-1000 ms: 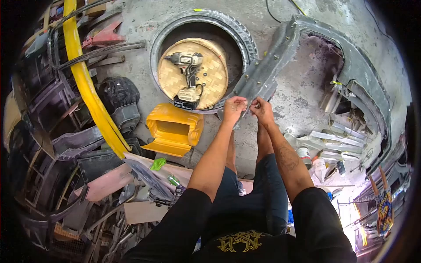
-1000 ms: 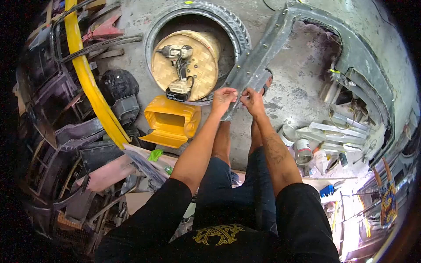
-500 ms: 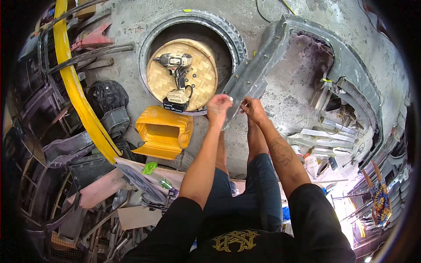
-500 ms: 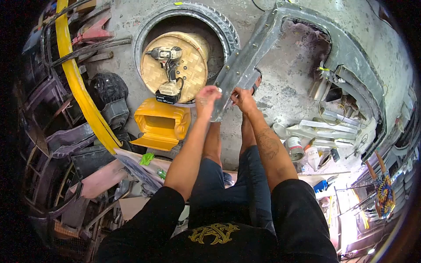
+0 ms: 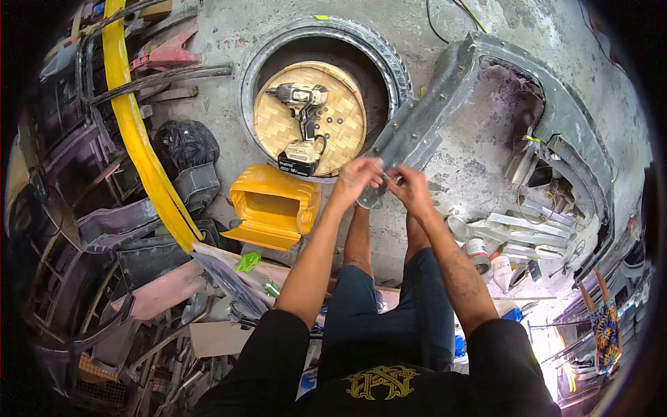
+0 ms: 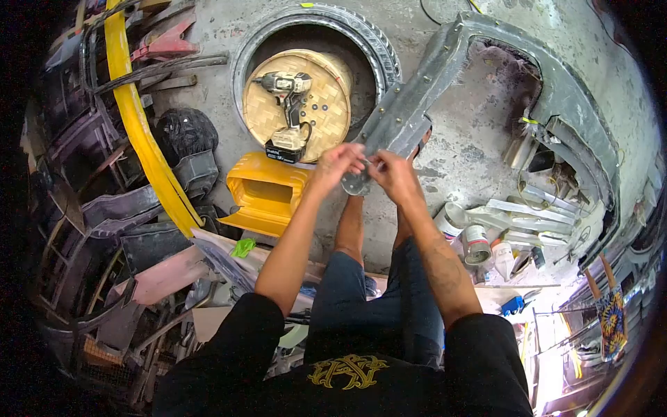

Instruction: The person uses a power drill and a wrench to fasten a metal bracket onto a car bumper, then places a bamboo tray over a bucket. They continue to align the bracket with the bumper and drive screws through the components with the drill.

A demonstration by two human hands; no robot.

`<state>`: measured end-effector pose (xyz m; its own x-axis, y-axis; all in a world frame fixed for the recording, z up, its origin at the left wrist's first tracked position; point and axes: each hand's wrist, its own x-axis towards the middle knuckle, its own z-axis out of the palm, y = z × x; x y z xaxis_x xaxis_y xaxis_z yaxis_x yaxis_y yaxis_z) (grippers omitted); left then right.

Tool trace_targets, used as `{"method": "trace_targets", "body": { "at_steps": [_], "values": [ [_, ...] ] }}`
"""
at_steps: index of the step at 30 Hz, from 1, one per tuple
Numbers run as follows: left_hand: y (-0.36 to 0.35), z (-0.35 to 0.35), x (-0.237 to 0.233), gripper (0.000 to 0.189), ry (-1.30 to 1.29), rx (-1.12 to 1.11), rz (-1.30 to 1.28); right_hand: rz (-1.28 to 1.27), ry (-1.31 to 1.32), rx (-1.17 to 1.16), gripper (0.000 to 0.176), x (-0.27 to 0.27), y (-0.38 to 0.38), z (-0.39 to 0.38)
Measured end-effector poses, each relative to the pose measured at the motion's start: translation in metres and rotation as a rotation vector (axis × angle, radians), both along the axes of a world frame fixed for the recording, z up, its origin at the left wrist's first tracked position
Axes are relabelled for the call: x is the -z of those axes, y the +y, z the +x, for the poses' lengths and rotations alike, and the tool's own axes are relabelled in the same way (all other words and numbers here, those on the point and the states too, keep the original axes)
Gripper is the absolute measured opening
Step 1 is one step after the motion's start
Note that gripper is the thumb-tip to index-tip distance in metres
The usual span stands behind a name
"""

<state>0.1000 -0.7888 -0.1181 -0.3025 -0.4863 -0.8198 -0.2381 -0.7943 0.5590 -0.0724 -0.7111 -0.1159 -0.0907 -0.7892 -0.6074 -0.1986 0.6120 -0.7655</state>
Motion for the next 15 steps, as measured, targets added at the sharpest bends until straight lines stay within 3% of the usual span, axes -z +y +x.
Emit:
{"method": "trace_targets", "body": {
  "at_steps": [2, 4, 7, 11, 13, 15],
  "values": [
    [-0.001, -0.001, -0.008, 0.023, 0.012, 0.081, -0.042, -0.079, -0.025, -0.042, 0.021, 0.008, -0.028, 0.021],
    [-0.006, 0.020, 0.007, 0.022, -0.088, -0.083, -0.247, -0.135, -0.075, -0.048, 0.021, 0.020, -0.051, 0.042],
    [-0.038, 0.043, 0.018, 0.025, -0.125, 0.030, -0.151, -0.110, -0.099, -0.028, 0.026, 0.021, -0.074, 0.054],
    [-0.053, 0.049, 0.003, 0.040, -0.286, -0.176, -0.176, -0.189, -0.058, 0.028, 0.045, 0.008, -0.069, 0.043],
    [-0.034, 0.067, -0.019, 0.032, -0.307, -0.137, -0.147, -0.103, -0.127, 0.051, 0.050, -0.005, -0.045, 0.016],
    [0.011, 0.113, -0.042, 0.034, -0.270, 0.215, -0.231, -0.017, -0.039, 0.047, 0.050, -0.043, -0.010, -0.019]
  ]
}}
